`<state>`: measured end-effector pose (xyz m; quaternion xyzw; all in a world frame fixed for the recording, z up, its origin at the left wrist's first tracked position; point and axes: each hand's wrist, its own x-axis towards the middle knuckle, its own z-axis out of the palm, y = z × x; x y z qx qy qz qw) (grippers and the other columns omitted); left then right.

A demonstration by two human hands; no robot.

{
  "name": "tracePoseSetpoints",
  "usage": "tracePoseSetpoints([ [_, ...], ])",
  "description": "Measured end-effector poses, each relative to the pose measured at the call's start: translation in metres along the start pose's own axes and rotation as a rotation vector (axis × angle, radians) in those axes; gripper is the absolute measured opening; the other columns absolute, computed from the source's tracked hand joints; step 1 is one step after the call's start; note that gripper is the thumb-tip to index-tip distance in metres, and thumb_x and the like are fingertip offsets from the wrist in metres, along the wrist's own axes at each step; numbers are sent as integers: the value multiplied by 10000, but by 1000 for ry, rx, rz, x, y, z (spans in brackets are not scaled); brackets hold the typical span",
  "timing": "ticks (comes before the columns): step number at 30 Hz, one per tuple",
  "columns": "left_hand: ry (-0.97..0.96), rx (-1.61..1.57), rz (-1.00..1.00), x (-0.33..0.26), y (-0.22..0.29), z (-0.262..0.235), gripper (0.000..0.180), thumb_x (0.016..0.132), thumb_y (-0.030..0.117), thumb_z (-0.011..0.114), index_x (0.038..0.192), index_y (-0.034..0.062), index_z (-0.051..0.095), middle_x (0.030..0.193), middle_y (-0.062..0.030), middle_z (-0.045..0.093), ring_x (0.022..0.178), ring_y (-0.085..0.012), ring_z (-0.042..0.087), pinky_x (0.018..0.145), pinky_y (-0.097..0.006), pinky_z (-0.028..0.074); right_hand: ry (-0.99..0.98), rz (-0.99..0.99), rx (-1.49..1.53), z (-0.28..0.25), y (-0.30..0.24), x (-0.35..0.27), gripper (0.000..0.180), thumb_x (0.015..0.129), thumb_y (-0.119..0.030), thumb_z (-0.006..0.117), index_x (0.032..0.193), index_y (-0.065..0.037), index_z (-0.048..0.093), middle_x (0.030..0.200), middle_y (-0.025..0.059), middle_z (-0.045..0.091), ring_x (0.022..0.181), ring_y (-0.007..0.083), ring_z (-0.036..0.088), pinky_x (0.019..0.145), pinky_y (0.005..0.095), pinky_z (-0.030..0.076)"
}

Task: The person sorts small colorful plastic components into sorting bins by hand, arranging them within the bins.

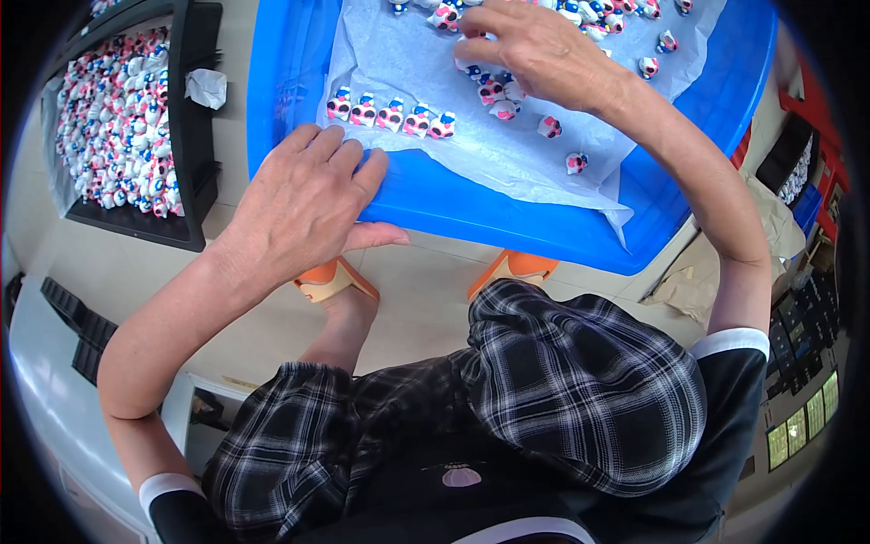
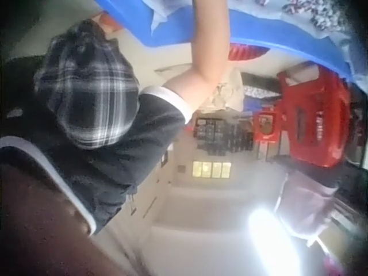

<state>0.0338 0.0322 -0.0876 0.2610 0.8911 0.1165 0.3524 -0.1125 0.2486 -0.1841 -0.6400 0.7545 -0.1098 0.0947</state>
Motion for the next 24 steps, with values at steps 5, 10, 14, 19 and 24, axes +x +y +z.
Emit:
tracePoseSetpoints([
  [5, 8, 2, 5, 0, -1, 3, 702, 715, 601, 527, 1045, -18, 560, 964, -159, 586, 1010, -300, 541, 903, -390, 403, -42, -102, -60, 11, -1, 2, 207, 790, -115, 552, 980, -75, 625, 1084, 72, 525, 1082, 171, 491, 893, 284, 440],
  [10, 11, 3, -1, -1, -1, 3, 703, 714, 603, 526, 1043, -18, 558, 953, -151, 584, 994, -291, 540, 891, -382, 404, -22, -35, 167, 6, -6, 3, 194, 826, -130, 549, 979, -27, 609, 1049, 107, 541, 987, 230, 547, 827, 321, 468],
  [14, 0, 3, -6, -2, -2, 4, 702, 714, 601, 527, 1045, -17, 558, 946, -147, 583, 988, -287, 540, 887, -379, 404, -197, 343, 733, -6, -31, -8, 248, 806, -121, 571, 999, 35, 579, 989, 154, 563, 862, 306, 589, 761, 371, 481],
  [19, 17, 22, 10, -2, -4, 5, 700, 714, 600, 531, 1045, -16, 560, 947, -145, 581, 996, -287, 538, 890, -380, 403, -216, 347, 818, 5, -57, -29, 241, 790, -67, 547, 1014, 11, 591, 969, 172, 570, 873, 323, 586, 777, 394, 475],
  [24, -6, 6, 2, 0, -2, 2, 703, 710, 601, 537, 1047, -15, 562, 957, -147, 583, 1001, -288, 537, 896, -381, 401, -150, 378, 695, 26, -65, -35, 240, 803, -47, 528, 1035, -7, 573, 954, 159, 573, 834, 297, 597, 740, 372, 487],
])
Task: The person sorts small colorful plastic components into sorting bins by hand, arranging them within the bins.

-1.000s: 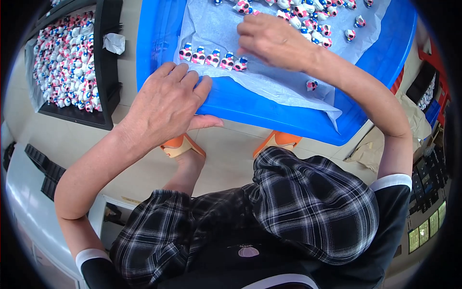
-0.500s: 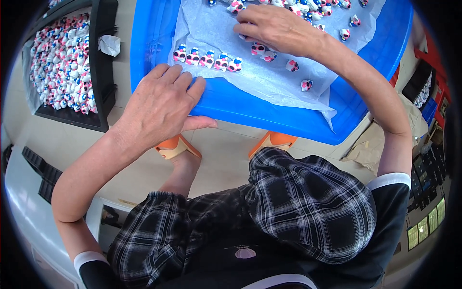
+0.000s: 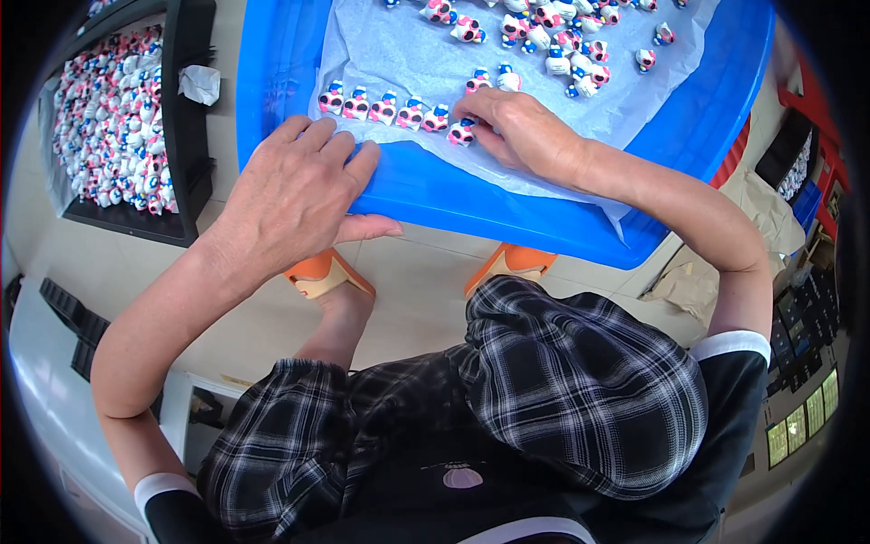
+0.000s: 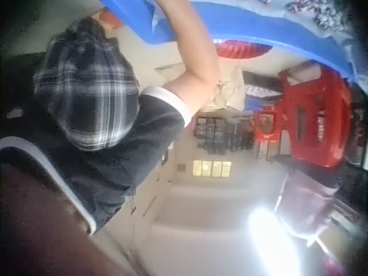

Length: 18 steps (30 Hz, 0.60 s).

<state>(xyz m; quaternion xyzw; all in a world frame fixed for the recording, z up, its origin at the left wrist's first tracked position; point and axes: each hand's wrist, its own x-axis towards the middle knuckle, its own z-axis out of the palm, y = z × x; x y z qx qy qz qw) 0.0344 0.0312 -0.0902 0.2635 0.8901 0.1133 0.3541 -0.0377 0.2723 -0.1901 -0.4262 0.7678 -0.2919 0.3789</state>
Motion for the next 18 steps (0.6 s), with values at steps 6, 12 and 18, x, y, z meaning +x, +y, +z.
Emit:
tracePoseSetpoints([
  [6, 10, 3, 2, 1, 2, -1, 711, 707, 603, 532, 1052, -18, 559, 970, -151, 583, 1002, -290, 539, 898, -379, 402, -61, -35, -252, -10, -4, -3, 235, 740, -21, 546, 973, -15, 570, 913, 153, 572, 811, 306, 611, 689, 386, 515],
  [12, 92, -128, -3, 1, 3, -10, 676, 696, 528, 587, 1097, -14, 539, 1002, -155, 567, 1001, -306, 527, 895, -380, 404, 131, 6, -397, -56, 8, -11, 196, 735, -31, 561, 928, -55, 584, 904, 87, 580, 806, 270, 617, 653, 372, 519],
  [18, 338, -175, 63, 33, 1, -9, 638, 699, 461, 629, 1128, 1, 526, 1045, -152, 558, 999, -323, 519, 888, -381, 408, 76, -230, -613, -39, 16, -16, 188, 779, -97, 545, 959, -51, 570, 839, 71, 536, 789, 195, 598, 599, 313, 511],
])
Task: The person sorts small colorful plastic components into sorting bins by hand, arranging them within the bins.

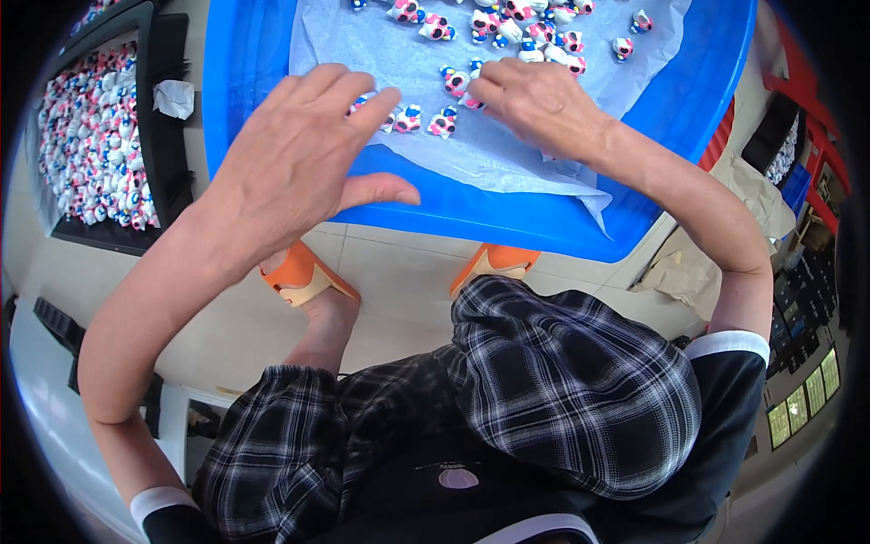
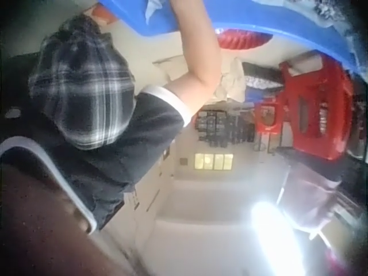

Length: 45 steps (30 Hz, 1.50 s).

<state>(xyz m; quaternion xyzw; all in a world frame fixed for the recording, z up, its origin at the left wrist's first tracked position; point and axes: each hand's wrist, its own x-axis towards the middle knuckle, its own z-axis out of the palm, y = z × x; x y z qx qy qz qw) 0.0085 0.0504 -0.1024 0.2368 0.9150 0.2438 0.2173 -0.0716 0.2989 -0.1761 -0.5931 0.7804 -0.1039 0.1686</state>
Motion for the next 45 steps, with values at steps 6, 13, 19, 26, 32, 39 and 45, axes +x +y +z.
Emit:
tracePoseSetpoints([
  [6, -324, -119, -20, 7, 0, -2, 609, 770, 490, 564, 1131, -1, 547, 1055, -162, 576, 1010, -318, 532, 882, -383, 418, -25, -155, -219, 7, -1, -1, 199, 763, -127, 545, 942, -47, 572, 819, 20, 514, 827, 146, 552, 616, 262, 488],
  [13, -440, -182, -71, 10, 2, -7, 566, 818, 481, 527, 1114, 0, 562, 1052, -163, 585, 1012, -318, 541, 877, -392, 424, -64, -288, -81, 21, -12, -2, 141, 782, -118, 528, 893, -33, 544, 788, 55, 547, 864, 182, 549, 671, 291, 488],
  [19, -392, -328, -88, 14, -6, 3, 486, 867, 431, 504, 1080, 0, 582, 1037, -169, 598, 998, -321, 551, 861, -388, 435, -83, -166, 286, 11, -7, 0, 196, 796, -79, 502, 987, -39, 529, 817, 96, 566, 872, 235, 562, 708, 338, 497],
  [26, -377, -244, -94, 48, -14, 19, 308, 882, 263, 528, 1019, -1, 609, 1011, -145, 601, 964, -309, 553, 848, -377, 442, 81, 106, 165, 9, 8, 9, 237, 756, -28, 546, 993, -21, 543, 913, 99, 541, 906, 255, 579, 738, 359, 504],
  [32, -304, 56, 128, 70, -22, 50, 234, 833, 163, 579, 1022, 32, 623, 1016, -64, 597, 990, -239, 516, 896, -347, 418, 16, 106, 56, 4, 4, 9, 210, 731, -32, 569, 940, -26, 547, 895, 99, 535, 882, 239, 566, 739, 349, 497],
  [39, -412, 112, 230, 77, -15, 53, 250, 827, 182, 593, 1048, 68, 625, 975, -52, 604, 953, -212, 503, 886, -333, 410, -102, 50, -58, 3, -19, -2, 188, 712, -59, 585, 894, -18, 557, 877, 115, 557, 776, 228, 592, 683, 329, 497],
  [45, -419, 124, 182, 68, -13, 53, 260, 843, 214, 588, 1055, 68, 623, 956, -62, 606, 949, -210, 499, 889, -329, 402, -175, 248, 581, 10, -22, -8, 298, 684, -24, 617, 978, -5, 576, 938, 155, 575, 882, 341, 589, 761, 400, 496],
])
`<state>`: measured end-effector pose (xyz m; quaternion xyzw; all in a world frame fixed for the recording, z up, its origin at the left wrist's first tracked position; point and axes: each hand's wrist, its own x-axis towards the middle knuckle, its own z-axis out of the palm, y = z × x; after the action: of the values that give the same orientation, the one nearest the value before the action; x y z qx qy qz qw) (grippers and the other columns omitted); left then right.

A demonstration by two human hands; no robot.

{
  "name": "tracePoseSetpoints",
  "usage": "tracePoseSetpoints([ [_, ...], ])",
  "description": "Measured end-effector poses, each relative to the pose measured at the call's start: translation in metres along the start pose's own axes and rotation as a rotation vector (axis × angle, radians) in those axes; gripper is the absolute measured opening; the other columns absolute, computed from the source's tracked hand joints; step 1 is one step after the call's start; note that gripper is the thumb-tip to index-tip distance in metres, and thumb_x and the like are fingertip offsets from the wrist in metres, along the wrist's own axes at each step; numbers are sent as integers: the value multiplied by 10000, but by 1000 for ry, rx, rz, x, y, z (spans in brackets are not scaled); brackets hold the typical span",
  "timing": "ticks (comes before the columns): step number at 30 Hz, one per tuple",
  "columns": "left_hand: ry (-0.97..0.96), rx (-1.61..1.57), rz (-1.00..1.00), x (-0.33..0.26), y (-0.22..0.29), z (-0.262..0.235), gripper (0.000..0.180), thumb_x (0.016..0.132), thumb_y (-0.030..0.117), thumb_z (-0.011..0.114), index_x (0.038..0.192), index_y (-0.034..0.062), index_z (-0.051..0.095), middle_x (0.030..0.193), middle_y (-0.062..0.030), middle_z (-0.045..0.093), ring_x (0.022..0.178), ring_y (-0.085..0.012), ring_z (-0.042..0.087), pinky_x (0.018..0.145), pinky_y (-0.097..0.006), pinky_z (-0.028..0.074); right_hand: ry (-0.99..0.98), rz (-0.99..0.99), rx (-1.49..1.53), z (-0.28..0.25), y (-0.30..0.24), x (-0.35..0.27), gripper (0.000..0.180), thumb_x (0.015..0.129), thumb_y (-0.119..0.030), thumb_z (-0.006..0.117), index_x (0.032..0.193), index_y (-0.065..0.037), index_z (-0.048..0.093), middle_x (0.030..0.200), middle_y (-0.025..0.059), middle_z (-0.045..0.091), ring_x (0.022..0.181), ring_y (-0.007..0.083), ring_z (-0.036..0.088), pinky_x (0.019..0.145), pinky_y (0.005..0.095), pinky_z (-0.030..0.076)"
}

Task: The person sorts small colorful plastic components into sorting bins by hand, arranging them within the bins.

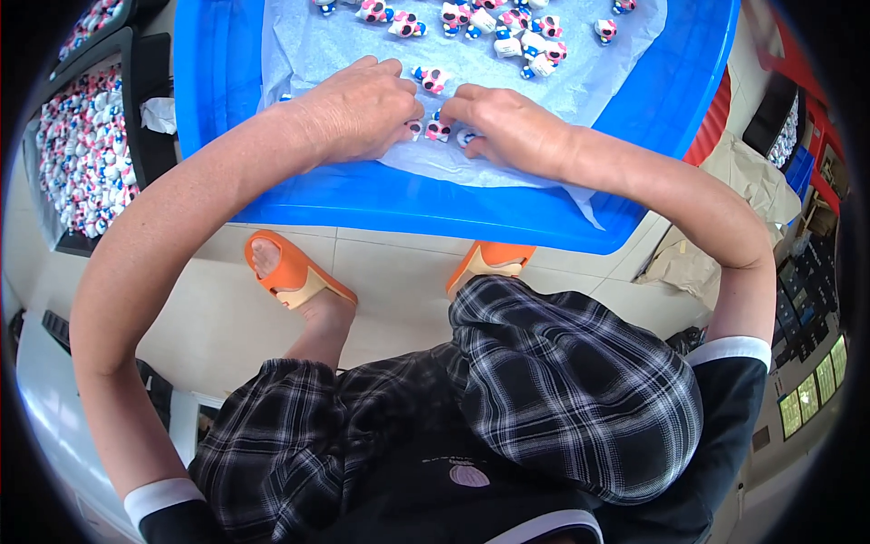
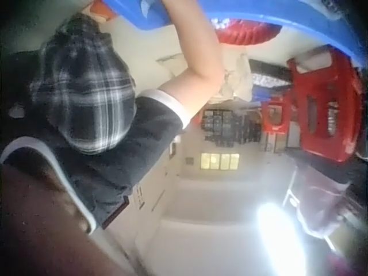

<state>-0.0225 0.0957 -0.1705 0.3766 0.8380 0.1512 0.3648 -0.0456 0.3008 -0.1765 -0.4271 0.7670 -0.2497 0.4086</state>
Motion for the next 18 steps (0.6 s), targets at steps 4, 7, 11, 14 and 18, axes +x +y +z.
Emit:
tracePoseSetpoints([
  [4, -10, 4, -15, -3, 0, 2, 274, 851, 224, 584, 1070, 62, 616, 963, -69, 599, 960, -205, 497, 899, -334, 396, 65, 30, -44, -20, 11, 7, 279, 729, -72, 630, 993, -7, 568, 879, 158, 605, 879, 317, 598, 764, 405, 483],
  [7, -16, 9, -25, -4, 1, 1, 279, 844, 222, 589, 1070, 60, 614, 981, -70, 589, 965, -206, 499, 899, -337, 396, 222, -7, -116, -26, 5, 22, 266, 746, -102, 638, 985, -11, 563, 888, 153, 604, 865, 322, 603, 740, 400, 492],
  [11, 0, -7, -22, -5, 2, -1, 273, 838, 212, 591, 1064, 60, 615, 991, -74, 581, 968, -208, 502, 893, -335, 397, 99, -54, -365, -13, 10, 42, 280, 785, -187, 635, 1014, -40, 566, 910, 124, 600, 792, 262, 601, 697, 331, 509],
  [14, 14, -10, -14, -4, 1, 3, 273, 825, 198, 596, 1056, 54, 615, 987, -82, 581, 971, -220, 502, 889, -340, 397, 194, -67, -297, -24, 12, 32, 243, 771, -116, 625, 988, -24, 562, 898, 128, 589, 789, 278, 602, 694, 355, 498],
  [18, 227, -120, 46, 17, 7, 7, 275, 796, 178, 620, 1033, 39, 615, 968, -99, 586, 939, -253, 528, 851, -360, 423, 234, 138, -69, -45, 6, -14, 205, 733, -113, 632, 882, 16, 577, 793, 158, 599, 739, 306, 606, 667, 370, 488],
])
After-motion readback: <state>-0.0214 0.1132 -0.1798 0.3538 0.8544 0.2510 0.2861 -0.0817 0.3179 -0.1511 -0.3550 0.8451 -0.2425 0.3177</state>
